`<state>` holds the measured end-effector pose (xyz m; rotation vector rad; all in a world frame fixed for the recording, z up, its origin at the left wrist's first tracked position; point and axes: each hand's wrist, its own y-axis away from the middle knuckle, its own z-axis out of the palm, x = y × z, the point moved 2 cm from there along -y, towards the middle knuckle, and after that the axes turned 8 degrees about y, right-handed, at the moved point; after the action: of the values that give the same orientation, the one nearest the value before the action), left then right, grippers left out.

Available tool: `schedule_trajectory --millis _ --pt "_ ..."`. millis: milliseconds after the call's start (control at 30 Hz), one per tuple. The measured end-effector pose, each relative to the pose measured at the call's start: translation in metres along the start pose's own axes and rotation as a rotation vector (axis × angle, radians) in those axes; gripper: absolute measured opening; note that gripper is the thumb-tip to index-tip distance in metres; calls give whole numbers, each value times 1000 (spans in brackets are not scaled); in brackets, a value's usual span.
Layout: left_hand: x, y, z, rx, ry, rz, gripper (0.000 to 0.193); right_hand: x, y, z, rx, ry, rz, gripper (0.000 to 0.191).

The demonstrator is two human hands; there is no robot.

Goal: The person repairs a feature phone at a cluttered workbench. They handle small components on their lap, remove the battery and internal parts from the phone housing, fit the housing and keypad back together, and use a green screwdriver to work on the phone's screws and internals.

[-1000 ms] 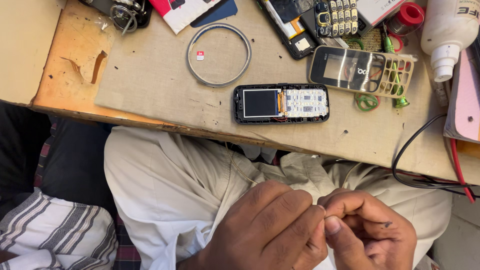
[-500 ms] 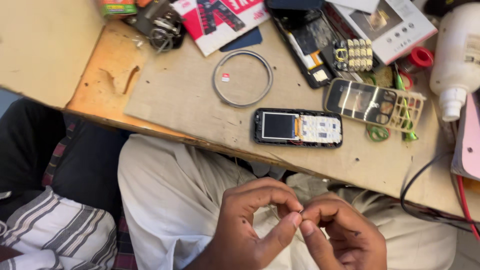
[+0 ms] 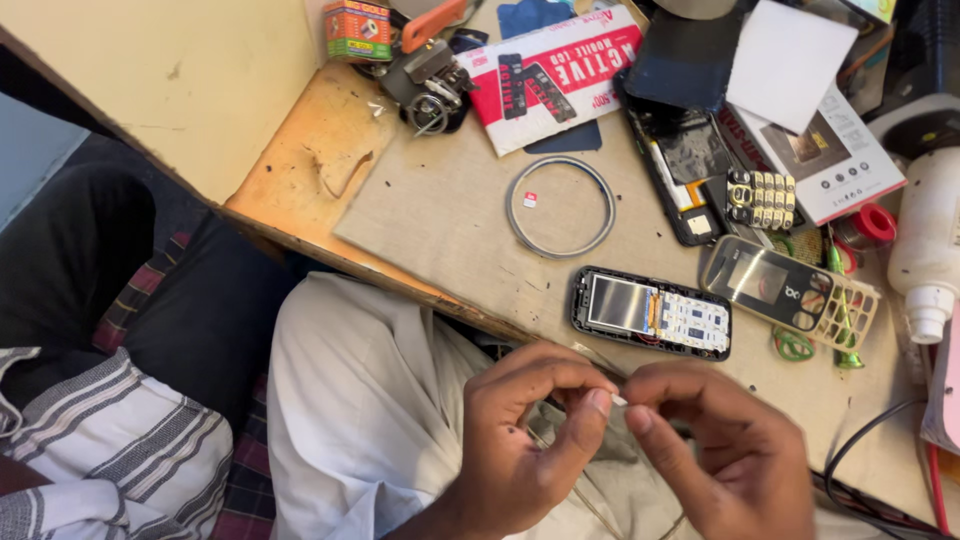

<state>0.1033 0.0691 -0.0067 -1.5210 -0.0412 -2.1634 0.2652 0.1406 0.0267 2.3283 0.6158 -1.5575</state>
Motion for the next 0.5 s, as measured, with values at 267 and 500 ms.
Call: schedule_trajectory --millis 267,500 --pt "4 -12 -20 111 -175 169 18 -59 -68 6 -85 887 -364 58" --pt "2 -23 -29 81 -343 218 44 -68 -104 16 -336 970 -330 59"
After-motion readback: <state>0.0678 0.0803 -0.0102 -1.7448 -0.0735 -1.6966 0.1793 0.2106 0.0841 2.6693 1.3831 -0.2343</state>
